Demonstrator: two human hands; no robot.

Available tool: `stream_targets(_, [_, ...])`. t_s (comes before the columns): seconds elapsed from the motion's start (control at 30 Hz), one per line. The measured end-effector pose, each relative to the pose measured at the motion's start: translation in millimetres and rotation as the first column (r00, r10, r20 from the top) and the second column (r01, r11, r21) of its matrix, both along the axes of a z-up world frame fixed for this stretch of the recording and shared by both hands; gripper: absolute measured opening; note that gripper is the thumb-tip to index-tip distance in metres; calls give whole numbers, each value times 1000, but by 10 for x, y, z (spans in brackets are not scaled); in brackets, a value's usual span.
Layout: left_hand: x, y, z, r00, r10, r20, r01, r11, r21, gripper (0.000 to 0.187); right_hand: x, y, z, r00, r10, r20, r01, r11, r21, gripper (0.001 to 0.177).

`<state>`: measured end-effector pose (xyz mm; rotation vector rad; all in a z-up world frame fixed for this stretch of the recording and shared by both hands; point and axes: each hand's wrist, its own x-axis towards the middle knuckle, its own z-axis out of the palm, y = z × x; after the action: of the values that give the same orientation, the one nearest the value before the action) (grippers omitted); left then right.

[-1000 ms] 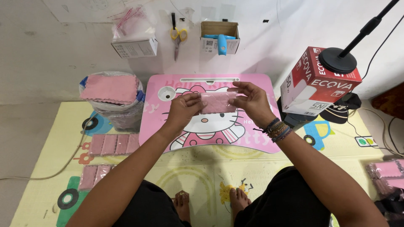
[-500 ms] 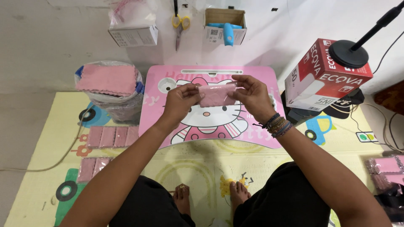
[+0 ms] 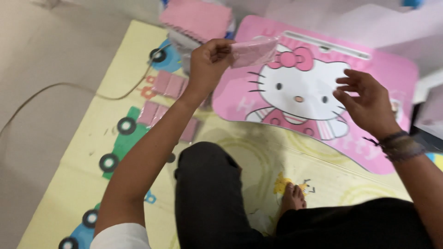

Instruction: The person uses a lint roller to remove debris from small pieces of pink fabric before placing them into individual plastic sleeves.

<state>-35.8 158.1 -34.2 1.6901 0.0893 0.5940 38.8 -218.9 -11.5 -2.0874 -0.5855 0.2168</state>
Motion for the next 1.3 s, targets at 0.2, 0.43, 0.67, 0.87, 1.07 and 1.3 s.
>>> stream_targets(0.2, [-833,884,-641,920,336,-199,-383,879,-284,22,-92,303,-183,992,121,-30,-124,927,-353,65])
stream_targets(0.43, [-1691,1229,-1449,761,508,-403,-648,607,-460,25,-230,631,-356,965,221,-143,-262,765,-588,75])
stream_targets(0.67, [-2033,1058,-2151,678,489,-549,-733,386,-561,20,-209,659,-637,884,467,-13,-378,700,-606,70])
stream_targets(0.87, [-1840,939,-2236,689,428,-585,-721,324,-612,29,-149,632,-790,827,551,111,-365,676,-640,71])
stream_targets(1.07, [-1341,1001,-2344,721,416,-553,-688,343,-639,39,-134,846,-774,805,575,147,-399,708,-583,68])
stream_targets(1.3, [-759,1151,-2780,688,576,-442,-706,389,-592,35,-248,1788,-928,694,611,381,-475,786,-395,52])
